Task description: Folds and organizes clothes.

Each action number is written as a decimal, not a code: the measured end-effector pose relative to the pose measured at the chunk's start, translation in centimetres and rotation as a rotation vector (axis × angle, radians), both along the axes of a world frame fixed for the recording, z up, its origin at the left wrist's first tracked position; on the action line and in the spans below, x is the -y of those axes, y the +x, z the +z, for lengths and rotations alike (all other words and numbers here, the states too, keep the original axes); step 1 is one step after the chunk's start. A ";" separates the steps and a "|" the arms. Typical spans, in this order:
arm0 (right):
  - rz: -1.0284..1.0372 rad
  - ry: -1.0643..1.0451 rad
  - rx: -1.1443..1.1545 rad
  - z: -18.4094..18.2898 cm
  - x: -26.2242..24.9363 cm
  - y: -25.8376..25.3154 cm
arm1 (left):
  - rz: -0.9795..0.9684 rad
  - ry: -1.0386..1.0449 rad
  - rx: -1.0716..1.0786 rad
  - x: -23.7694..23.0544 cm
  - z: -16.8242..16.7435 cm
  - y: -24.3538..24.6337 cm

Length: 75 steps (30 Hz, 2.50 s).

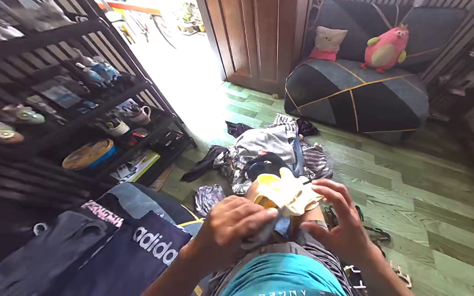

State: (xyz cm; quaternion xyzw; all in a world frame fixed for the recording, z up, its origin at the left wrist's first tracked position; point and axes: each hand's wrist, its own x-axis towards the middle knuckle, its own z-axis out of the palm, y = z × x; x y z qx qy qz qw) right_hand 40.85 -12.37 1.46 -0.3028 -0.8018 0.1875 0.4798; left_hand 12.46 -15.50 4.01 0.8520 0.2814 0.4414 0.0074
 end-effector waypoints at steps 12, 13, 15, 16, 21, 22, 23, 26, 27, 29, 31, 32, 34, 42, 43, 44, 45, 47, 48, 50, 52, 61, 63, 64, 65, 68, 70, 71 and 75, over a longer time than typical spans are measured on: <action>-0.019 0.047 0.332 4.4 -1.6 4.3 | -0.049 -0.165 0.291 -1.5 3.6 -2.6; 0.104 -0.043 0.225 5.1 -1.2 4.4 | 0.037 -0.162 0.381 -2.6 3.6 -2.5; 0.381 -0.220 0.041 5.9 -0.8 3.5 | 0.210 -0.173 0.611 -5.1 2.3 -1.2; 0.463 -0.281 -0.025 5.8 -0.8 2.7 | 0.294 -0.179 0.712 -6.1 1.2 0.2; 0.167 -0.175 -0.218 3.1 -2.2 -0.8 | 0.368 -0.558 0.933 -4.1 -4.6 8.0; 0.143 -0.129 -0.237 2.9 -2.2 -1.2 | 0.276 -0.628 0.883 -3.5 -5.2 8.9; 0.148 -0.072 -0.254 3.0 -2.2 -1.6 | 0.166 -0.633 0.825 -3.4 -5.4 9.4; 0.227 0.183 -0.330 4.5 -2.6 -2.5 | 0.008 -0.350 0.703 -5.2 -1.5 9.4; 0.251 0.262 -0.359 5.2 -2.8 -2.6 | 0.013 -0.238 0.661 -5.7 0.5 8.9; 0.243 0.357 -0.388 6.1 -3.1 -2.8 | -0.009 -0.109 0.617 -6.0 3.6 8.0; 0.147 0.335 -0.343 6.0 -3.5 -2.9 | -0.076 -0.197 0.605 -5.4 4.9 7.2; 0.083 0.296 -0.311 5.5 -3.7 -2.9 | -0.110 -0.357 0.600 -5.0 5.1 6.7; -0.047 0.226 -0.241 4.1 -4.1 -2.9 | -0.120 -0.724 0.532 -4.9 4.9 5.6; -0.165 -0.175 0.141 -3.0 -2.0 -3.2 | -0.187 -0.946 1.022 -6.2 3.8 3.4; -0.141 -0.203 0.108 -3.1 -1.4 -2.6 | -0.176 -0.924 1.154 -6.7 3.9 2.3; -0.119 -0.229 0.056 -3.0 -0.9 -1.8 | -0.176 -0.891 1.257 -7.2 3.9 1.0; -0.094 -0.260 0.000 -2.7 -0.4 -0.8 | -0.178 -0.867 1.342 -7.7 3.6 -0.5; 0.037 -0.322 -0.154 -2.1 0.5 1.2 | -0.181 -0.871 1.516 -8.4 2.7 -2.8; 0.143 -0.351 -0.260 -1.8 0.8 2.0 | -0.170 -0.893 1.577 -8.6 2.0 -3.2; 0.328 -0.371 -0.462 -1.0 1.3 2.3 | -0.069 -0.985 1.598 -8.7 0.0 -2.0; 0.423 -0.332 -0.649 -0.1 1.9 1.4 | 0.059 -1.175 1.440 -7.6 -2.9 1.3; -0.098 -0.084 -0.750 0.1 0.2 2.8 | -0.181 -1.815 0.776 -4.1 -13.5 7.6; -0.420 -0.043 -0.512 -3.3 -1.1 5.6 | -0.137 -1.744 1.009 -5.0 -12.8 6.5; -0.577 -0.018 -0.319 -5.6 -1.6 7.2 | -0.122 -1.688 1.094 -5.2 -12.0 6.0; -0.730 -0.009 -0.103 -8.1 -1.8 8.5 | -0.108 -1.618 1.145 -5.4 -11.3 5.6; -0.868 -0.383 0.464 -14.7 -0.9 11.1 | -0.190 -1.457 1.158 -5.5 -9.3 5.0; -0.758 -0.654 0.542 -15.9 -0.7 10.6 | -0.252 -1.412 1.119 -5.4 -8.3 5.0; -0.705 -0.595 0.491 -15.7 -0.9 9.6 | -0.278 -1.397 1.094 -5.5 -7.9 5.0; -0.310 -0.385 0.202 -10.1 -2.6 1.0 | -0.430 -1.349 1.062 -4.6 -6.3 6.4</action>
